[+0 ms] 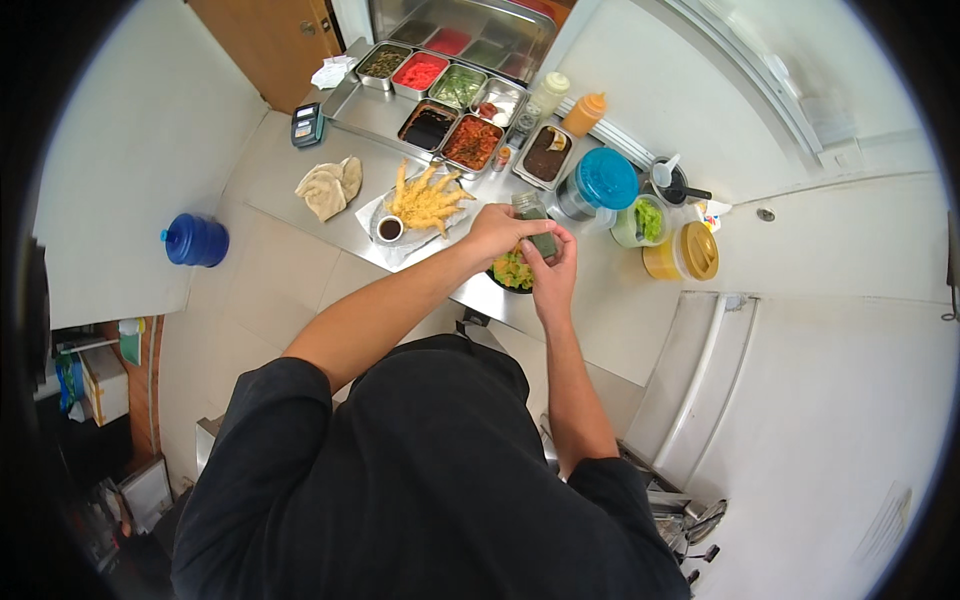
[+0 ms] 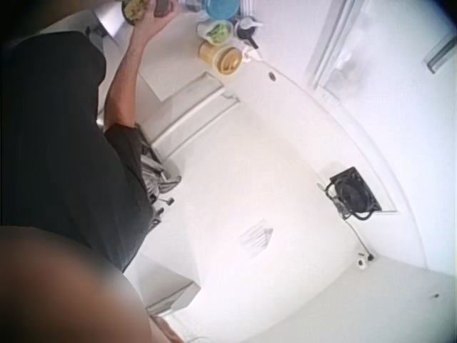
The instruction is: The person assembles a rice bowl by adding fried chicken, lettuce, and a yellow sauce using tongs and a spoon. The person also handles a paper towel and a container lid during the process.
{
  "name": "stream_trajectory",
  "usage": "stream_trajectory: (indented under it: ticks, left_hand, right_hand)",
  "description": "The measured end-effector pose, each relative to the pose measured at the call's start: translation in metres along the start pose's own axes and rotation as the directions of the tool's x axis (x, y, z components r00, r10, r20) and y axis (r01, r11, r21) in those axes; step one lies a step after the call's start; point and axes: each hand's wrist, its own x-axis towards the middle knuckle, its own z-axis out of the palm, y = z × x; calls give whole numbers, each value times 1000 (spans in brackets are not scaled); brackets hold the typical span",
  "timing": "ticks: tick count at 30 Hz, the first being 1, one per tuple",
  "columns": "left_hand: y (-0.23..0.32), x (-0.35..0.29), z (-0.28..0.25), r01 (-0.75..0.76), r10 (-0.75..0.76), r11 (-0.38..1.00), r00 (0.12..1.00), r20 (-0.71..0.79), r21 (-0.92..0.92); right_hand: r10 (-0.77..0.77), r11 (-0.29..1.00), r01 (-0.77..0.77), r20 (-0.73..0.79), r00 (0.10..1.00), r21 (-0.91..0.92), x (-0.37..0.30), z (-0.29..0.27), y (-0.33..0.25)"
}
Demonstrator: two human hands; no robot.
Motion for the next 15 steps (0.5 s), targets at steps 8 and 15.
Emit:
stream_trajectory:
  ticks: [8, 15]
  left_hand:
    - [-63, -8, -20, 83, -66, 995, 955, -289, 47]
    - [-92, -12, -31, 210, -236, 964, 959, -159, -163]
  right_hand:
    - [158, 903, -84, -143, 977, 420, -17, -39, 4]
    - [161, 984, -171, -162, 974, -46, -31, -32, 23]
